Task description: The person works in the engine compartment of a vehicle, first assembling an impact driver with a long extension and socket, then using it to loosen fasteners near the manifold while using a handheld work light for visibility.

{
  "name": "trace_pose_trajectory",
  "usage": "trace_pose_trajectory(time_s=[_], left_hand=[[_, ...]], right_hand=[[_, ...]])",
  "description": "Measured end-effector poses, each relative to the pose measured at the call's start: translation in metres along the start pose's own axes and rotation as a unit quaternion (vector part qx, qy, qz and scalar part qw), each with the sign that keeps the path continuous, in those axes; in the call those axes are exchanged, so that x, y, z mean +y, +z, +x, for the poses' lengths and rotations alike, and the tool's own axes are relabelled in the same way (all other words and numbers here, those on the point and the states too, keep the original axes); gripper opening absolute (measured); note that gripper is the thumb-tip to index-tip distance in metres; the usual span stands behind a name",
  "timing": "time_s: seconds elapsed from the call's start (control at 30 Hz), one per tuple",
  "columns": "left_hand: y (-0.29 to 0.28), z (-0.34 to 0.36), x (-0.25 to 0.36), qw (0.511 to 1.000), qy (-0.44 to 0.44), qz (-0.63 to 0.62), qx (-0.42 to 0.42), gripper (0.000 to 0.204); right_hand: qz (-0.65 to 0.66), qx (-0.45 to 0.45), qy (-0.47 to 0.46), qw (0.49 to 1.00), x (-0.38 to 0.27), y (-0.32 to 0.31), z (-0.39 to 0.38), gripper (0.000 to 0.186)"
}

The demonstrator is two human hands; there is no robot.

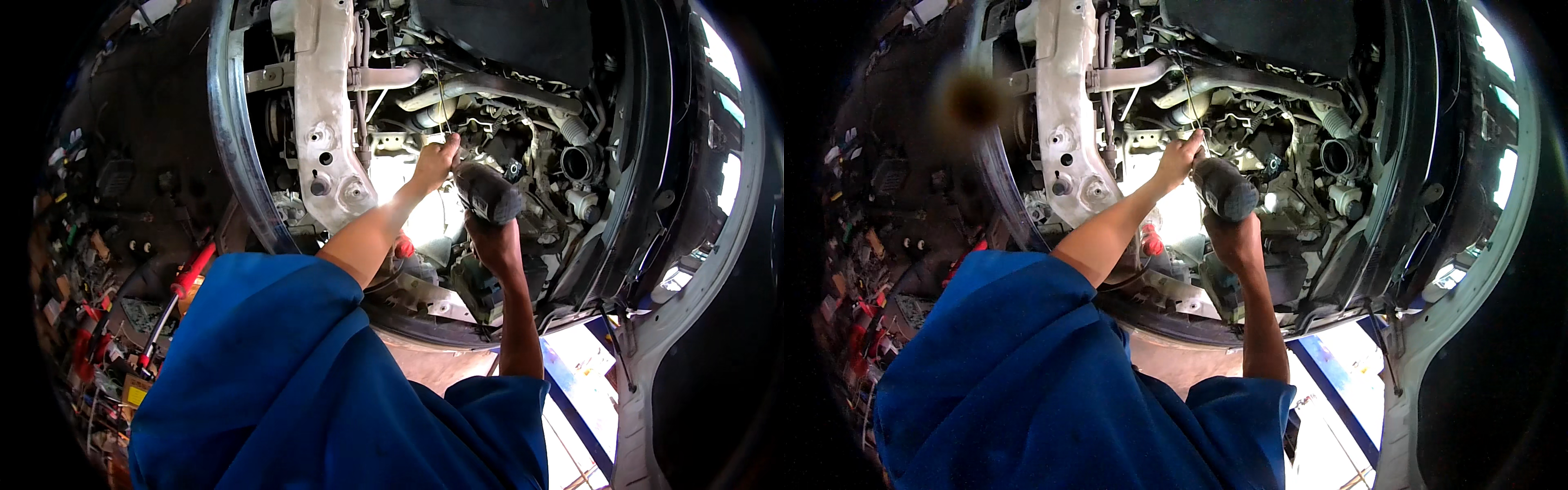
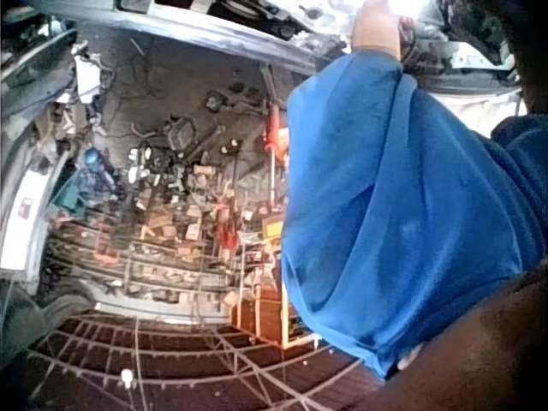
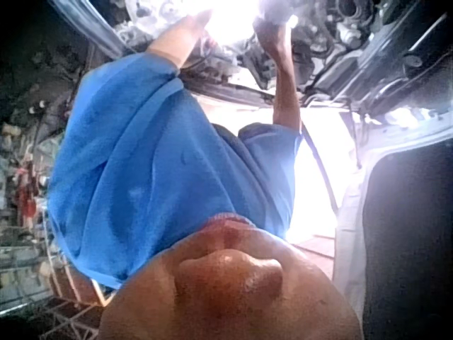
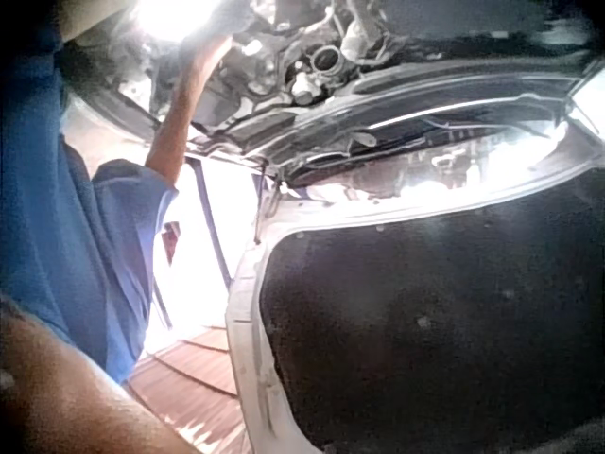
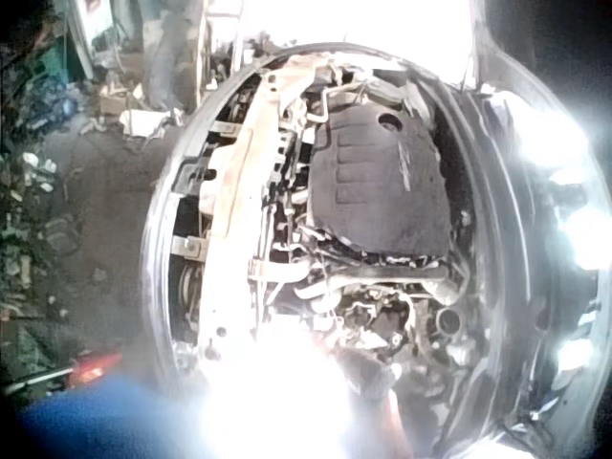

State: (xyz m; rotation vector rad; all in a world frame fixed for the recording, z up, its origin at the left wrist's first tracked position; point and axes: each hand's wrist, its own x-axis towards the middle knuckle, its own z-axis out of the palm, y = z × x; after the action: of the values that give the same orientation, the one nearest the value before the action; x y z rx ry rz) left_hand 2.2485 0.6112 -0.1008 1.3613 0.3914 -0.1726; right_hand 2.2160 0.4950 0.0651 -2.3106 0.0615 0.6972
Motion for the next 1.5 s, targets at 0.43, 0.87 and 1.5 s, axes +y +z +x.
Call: trace_pose_trajectory(time_s=[0.43, 0.87, 1.5], left_hand=[[0.003, 0.004, -0.01, 0.998, 0.013, 0.067, 0.01, 0.062], [0.01, -0.012, 0.002, 0.998, -0.015, 0.065, -0.001, 0.053], [-0.014, -0.01, 0.01, 0.959, -0.11, -0.179, 0.19, 0.059]], right_hand=[[0.002, -0.003, 0.07, 0.998, 0.002, -0.002, -0.007, 0.029], [0.028, 0.022, 0.065, 0.997, 0.013, -0.006, -0.024, 0.03], [0.007, -0.034, -0.024, 0.999, -0.006, 0.01, 0.005, 0.03]])
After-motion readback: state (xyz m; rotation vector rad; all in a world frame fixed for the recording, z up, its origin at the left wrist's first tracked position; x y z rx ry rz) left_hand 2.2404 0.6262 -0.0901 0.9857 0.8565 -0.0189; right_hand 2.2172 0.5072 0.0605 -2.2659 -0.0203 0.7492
